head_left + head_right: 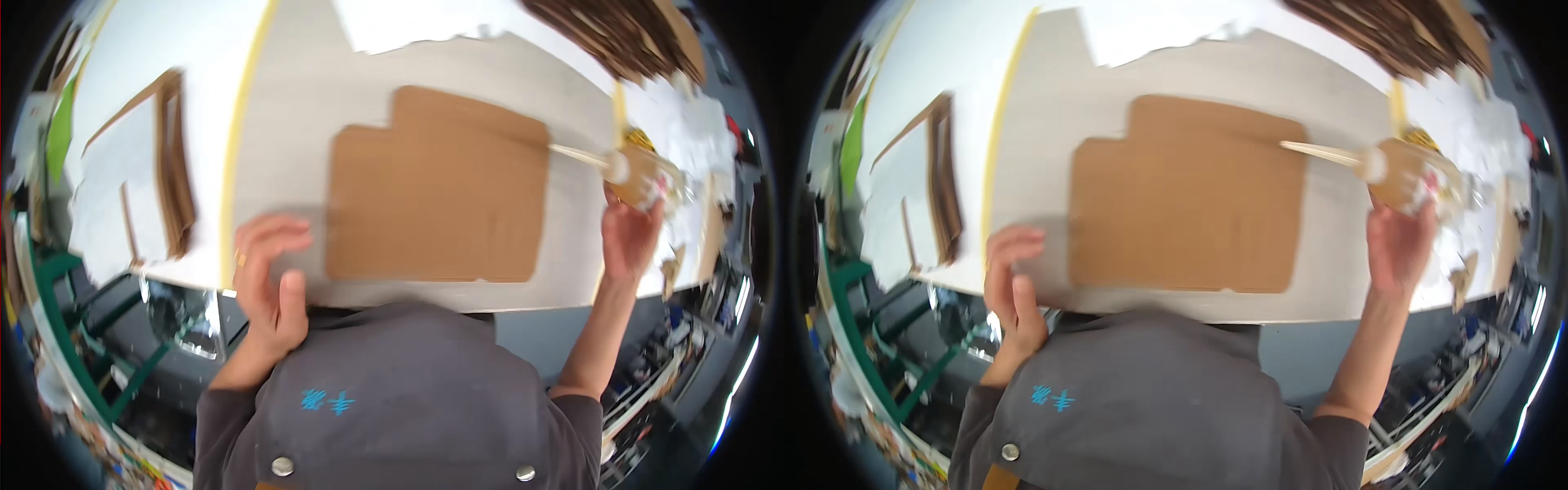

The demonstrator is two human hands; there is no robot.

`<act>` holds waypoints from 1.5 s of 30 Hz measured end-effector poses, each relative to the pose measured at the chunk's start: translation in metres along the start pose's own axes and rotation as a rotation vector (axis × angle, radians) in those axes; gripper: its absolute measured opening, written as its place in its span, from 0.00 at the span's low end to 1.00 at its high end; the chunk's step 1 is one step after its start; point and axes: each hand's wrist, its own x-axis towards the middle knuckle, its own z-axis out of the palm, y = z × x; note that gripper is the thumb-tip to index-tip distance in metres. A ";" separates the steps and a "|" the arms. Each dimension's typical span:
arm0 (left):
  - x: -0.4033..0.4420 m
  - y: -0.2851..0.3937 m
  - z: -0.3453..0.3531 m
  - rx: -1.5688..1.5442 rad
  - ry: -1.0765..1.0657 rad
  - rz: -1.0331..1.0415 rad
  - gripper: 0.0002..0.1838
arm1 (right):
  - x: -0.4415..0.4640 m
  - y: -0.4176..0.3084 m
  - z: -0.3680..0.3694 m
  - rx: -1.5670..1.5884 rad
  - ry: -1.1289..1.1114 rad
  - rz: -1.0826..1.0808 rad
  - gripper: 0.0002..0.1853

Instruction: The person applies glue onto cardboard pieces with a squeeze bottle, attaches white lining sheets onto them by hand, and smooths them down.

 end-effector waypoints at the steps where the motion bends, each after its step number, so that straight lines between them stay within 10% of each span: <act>1: -0.009 0.001 0.005 0.089 -0.022 0.018 0.15 | 0.005 -0.007 -0.016 -0.124 -0.040 -0.088 0.28; 3: -0.014 0.004 0.014 0.242 -0.050 0.090 0.13 | 0.019 -0.001 0.009 -0.448 0.314 -0.324 0.25; 15: -0.014 0.004 0.024 0.297 0.027 0.092 0.12 | 0.065 0.010 0.016 -0.931 0.360 -0.356 0.27; 33: -0.016 -0.002 0.027 0.248 0.051 0.118 0.12 | -0.054 0.015 0.009 -0.935 0.367 -0.154 0.34; 45: -0.016 -0.001 0.024 0.229 0.014 0.128 0.15 | -0.116 0.067 -0.009 -0.747 0.406 -0.409 0.38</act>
